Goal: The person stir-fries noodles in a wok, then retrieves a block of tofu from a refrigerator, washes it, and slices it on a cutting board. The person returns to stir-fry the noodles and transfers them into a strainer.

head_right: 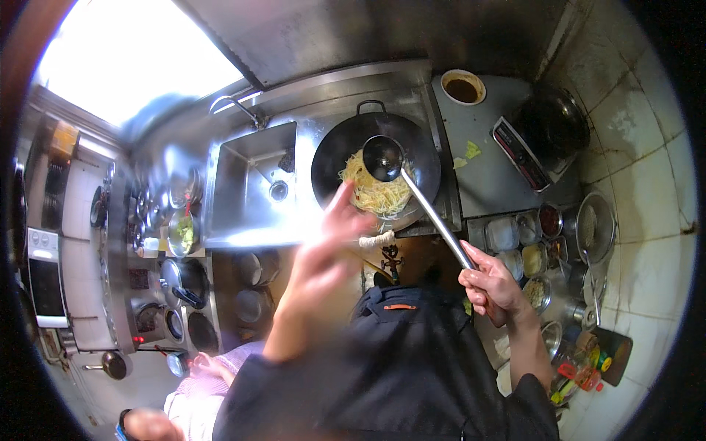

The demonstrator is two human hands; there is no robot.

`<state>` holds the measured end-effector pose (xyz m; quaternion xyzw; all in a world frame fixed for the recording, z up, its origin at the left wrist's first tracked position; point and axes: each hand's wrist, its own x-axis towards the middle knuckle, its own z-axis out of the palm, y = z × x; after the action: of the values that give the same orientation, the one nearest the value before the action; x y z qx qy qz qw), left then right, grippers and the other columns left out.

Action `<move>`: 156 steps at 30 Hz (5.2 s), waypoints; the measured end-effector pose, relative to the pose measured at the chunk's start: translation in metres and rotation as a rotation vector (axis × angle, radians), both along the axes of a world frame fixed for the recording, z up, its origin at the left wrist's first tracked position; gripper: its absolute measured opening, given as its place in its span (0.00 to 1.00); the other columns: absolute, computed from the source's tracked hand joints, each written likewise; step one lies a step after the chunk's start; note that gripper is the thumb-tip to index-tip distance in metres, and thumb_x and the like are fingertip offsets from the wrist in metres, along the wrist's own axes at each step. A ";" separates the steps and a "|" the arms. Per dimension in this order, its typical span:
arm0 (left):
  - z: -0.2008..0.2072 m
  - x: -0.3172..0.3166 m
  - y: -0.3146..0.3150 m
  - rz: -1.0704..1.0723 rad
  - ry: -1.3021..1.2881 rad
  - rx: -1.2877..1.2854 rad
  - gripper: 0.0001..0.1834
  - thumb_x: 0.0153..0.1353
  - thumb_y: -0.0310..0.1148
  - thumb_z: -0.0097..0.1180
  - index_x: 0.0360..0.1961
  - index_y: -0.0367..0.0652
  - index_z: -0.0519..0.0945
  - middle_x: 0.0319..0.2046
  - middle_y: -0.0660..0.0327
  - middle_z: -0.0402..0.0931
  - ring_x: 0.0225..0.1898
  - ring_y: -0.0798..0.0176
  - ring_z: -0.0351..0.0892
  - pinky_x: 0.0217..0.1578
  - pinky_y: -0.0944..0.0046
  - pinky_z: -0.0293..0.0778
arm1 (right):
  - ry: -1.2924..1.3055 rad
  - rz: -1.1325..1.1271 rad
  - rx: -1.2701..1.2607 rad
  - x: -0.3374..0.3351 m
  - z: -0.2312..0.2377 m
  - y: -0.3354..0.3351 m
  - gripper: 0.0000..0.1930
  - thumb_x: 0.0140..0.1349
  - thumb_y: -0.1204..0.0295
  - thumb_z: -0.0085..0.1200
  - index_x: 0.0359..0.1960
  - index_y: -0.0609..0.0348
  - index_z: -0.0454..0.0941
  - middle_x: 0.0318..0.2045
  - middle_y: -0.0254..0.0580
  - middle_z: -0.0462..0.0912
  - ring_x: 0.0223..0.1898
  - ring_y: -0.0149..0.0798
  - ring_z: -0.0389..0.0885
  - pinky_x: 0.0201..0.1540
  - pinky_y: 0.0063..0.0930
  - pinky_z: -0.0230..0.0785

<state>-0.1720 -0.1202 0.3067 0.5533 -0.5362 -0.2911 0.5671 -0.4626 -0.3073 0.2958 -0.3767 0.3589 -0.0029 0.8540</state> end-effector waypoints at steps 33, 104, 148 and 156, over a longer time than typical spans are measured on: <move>-0.190 -0.030 0.109 0.723 -0.009 0.670 0.11 0.64 0.33 0.70 0.38 0.36 0.84 0.40 0.56 0.86 0.34 0.62 0.86 0.40 0.63 0.81 | 0.142 0.187 -0.444 0.051 -0.090 0.002 0.38 0.72 0.75 0.53 0.82 0.59 0.51 0.23 0.29 0.73 0.16 0.23 0.69 0.15 0.24 0.68; -0.299 -0.002 -0.039 0.699 1.068 0.508 0.09 0.66 0.26 0.57 0.42 0.29 0.80 0.40 0.49 0.82 0.37 0.51 0.87 0.34 0.54 0.89 | 0.220 0.474 -1.189 0.031 -0.111 -0.016 0.36 0.68 0.74 0.56 0.79 0.48 0.61 0.34 0.52 0.81 0.27 0.42 0.78 0.35 0.38 0.73; -0.234 -0.005 -0.023 0.786 0.925 0.596 0.11 0.67 0.30 0.57 0.38 0.29 0.80 0.37 0.48 0.83 0.31 0.55 0.85 0.22 0.57 0.82 | 0.346 0.601 -1.519 0.022 -0.142 0.046 0.38 0.71 0.76 0.48 0.82 0.55 0.49 0.32 0.69 0.80 0.34 0.69 0.84 0.40 0.62 0.78; -0.270 0.006 -0.027 0.743 0.892 0.574 0.13 0.65 0.30 0.58 0.41 0.27 0.78 0.34 0.52 0.78 0.30 0.52 0.85 0.27 0.60 0.88 | 0.210 0.234 -1.217 0.049 -0.171 0.003 0.36 0.72 0.71 0.56 0.81 0.47 0.57 0.24 0.45 0.77 0.22 0.46 0.79 0.26 0.46 0.76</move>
<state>-0.1656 -0.1471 0.0371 0.6574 0.0772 -0.4091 0.6281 -0.4132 -0.3046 0.1244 -0.8303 0.3314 -0.0762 0.4415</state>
